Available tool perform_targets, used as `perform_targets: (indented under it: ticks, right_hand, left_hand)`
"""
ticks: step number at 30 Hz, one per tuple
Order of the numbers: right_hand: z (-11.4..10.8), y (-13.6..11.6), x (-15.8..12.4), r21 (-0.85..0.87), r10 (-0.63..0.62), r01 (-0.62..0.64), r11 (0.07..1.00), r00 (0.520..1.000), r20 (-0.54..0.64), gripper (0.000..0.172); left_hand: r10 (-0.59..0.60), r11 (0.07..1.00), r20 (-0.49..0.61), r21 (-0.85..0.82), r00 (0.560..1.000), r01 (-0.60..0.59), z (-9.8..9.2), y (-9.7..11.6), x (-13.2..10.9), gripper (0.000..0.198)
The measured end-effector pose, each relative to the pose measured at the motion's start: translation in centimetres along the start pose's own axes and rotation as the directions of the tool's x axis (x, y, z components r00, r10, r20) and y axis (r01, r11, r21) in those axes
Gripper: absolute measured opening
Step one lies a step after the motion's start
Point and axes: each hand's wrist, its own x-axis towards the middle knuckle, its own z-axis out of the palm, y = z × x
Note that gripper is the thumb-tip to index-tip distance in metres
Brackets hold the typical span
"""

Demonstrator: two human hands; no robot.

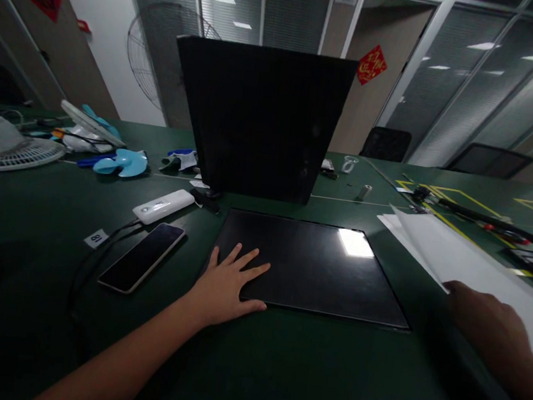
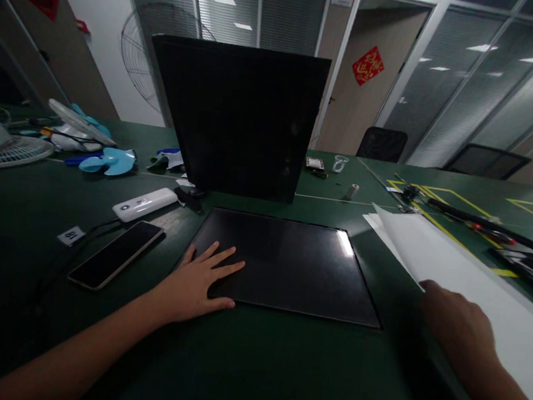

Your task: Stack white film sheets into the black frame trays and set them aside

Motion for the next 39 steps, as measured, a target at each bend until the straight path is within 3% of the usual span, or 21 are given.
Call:
perform_targets:
  ticks: [2,4,5,7,9,12,15,17,21,24,26,27,29,31,32,35,37,39]
  right_hand:
    - [-1.0,-2.9,-2.1,-0.001,-0.074,0.074,0.997,0.997,-0.005,0.049]
    - [-1.7,-6.5,-4.0,0.047,-0.25,0.256,0.966,0.963,-0.101,0.05]
    - [-1.9,-8.4,-4.7,0.075,-0.374,0.388,0.918,0.915,-0.153,0.049]
    - [-2.4,-12.2,-5.4,0.114,-0.601,0.63,0.768,0.771,-0.212,0.049]
    - [-2.9,-15.7,-5.4,0.155,-0.73,0.753,0.639,0.657,-0.188,0.058]
    - [-3.8,-19.7,-5.0,0.21,-0.823,0.823,0.529,0.557,-0.112,0.067]
    - [-5.0,-22.2,-4.7,0.247,-0.863,0.854,0.459,0.494,-0.103,0.059]
    - [-5.7,-23.2,-4.7,0.264,-0.875,0.862,0.433,0.473,-0.109,0.052]
    - [-6.5,-23.6,-4.6,0.316,-0.883,0.855,0.412,0.46,-0.095,0.048]
    - [-6.1,-22.3,-3.7,0.376,-0.879,0.835,0.401,0.466,-0.099,0.05]
    - [-5.4,-20.3,-2.1,0.394,-0.839,0.808,0.438,0.525,-0.145,0.052]
    - [-5.0,-19.1,-1.1,0.392,-0.789,0.78,0.487,0.586,-0.185,0.051]
    - [-3.9,-16.2,1.1,0.373,-0.599,0.656,0.656,0.753,-0.271,0.05]
    - [-2.7,-13.2,3.0,0.36,-0.333,0.423,0.832,0.898,-0.287,0.053]
    - [-2.1,-11.9,3.7,0.357,-0.234,0.314,0.88,0.94,-0.248,0.055]
    - [-0.4,-9.3,4.8,0.405,-0.148,0.17,0.898,0.985,-0.086,0.062]
    - [0.7,-8.8,5.0,0.47,-0.179,0.185,0.863,0.982,-0.057,0.067]
    - [1.9,-8.8,5.2,0.498,-0.222,0.242,0.833,0.97,-0.1,0.072]
  left_hand:
    - [-0.013,1.0,0.0,-0.006,1.0,0.013,0.1,0.2,0.0,0.089]
    - [-0.026,1.0,-0.008,-0.001,1.0,0.026,0.3,0.4,-0.1,0.089]
    - [-0.031,1.0,-0.012,0.002,0.999,0.031,0.3,0.4,-0.1,0.09]
    - [-0.042,0.999,-0.027,-0.008,0.999,0.042,0.0,0.0,-0.3,0.092]
    - [-0.081,0.996,-0.085,-0.054,0.993,0.076,-0.6,-1.0,-0.6,0.092]
    - [-0.212,0.973,-0.317,-0.156,0.925,0.169,-1.9,-3.3,-1.1,0.091]
    - [-0.271,0.957,-0.482,-0.231,0.834,0.177,-2.3,-5.4,-1.3,0.094]
    - [-0.287,0.947,-0.476,-0.27,0.831,0.172,-2.0,-6.3,-1.1,0.093]
    - [-0.338,0.922,-0.34,-0.309,0.878,0.235,-1.0,-7.5,-0.3,0.087]
    - [-0.339,0.919,-0.21,-0.281,0.917,0.275,-0.9,-8.1,-0.2,0.072]
    - [-0.311,0.926,-0.157,-0.272,0.937,0.262,-0.9,-8.4,-0.2,0.067]
    - [-0.294,0.93,-0.148,-0.274,0.944,0.247,-1.0,-8.5,-0.3,0.069]
    - [-0.273,0.93,-0.145,-0.291,0.951,0.223,-1.0,-8.6,-0.4,0.075]
    - [-0.261,0.925,-0.151,-0.322,0.953,0.202,-1.0,-8.7,-0.4,0.077]
    - [-0.261,0.919,-0.158,-0.343,0.952,0.195,-1.0,-8.7,-0.5,0.077]
    - [-0.268,0.894,-0.196,-0.416,0.943,0.168,-1.1,-9.1,-0.5,0.079]
    - [-0.276,0.885,-0.211,-0.437,0.938,0.162,-1.1,-9.4,-0.3,0.079]
    - [-0.282,0.901,-0.223,-0.397,0.933,0.177,-1.0,-9.4,0.1,0.071]
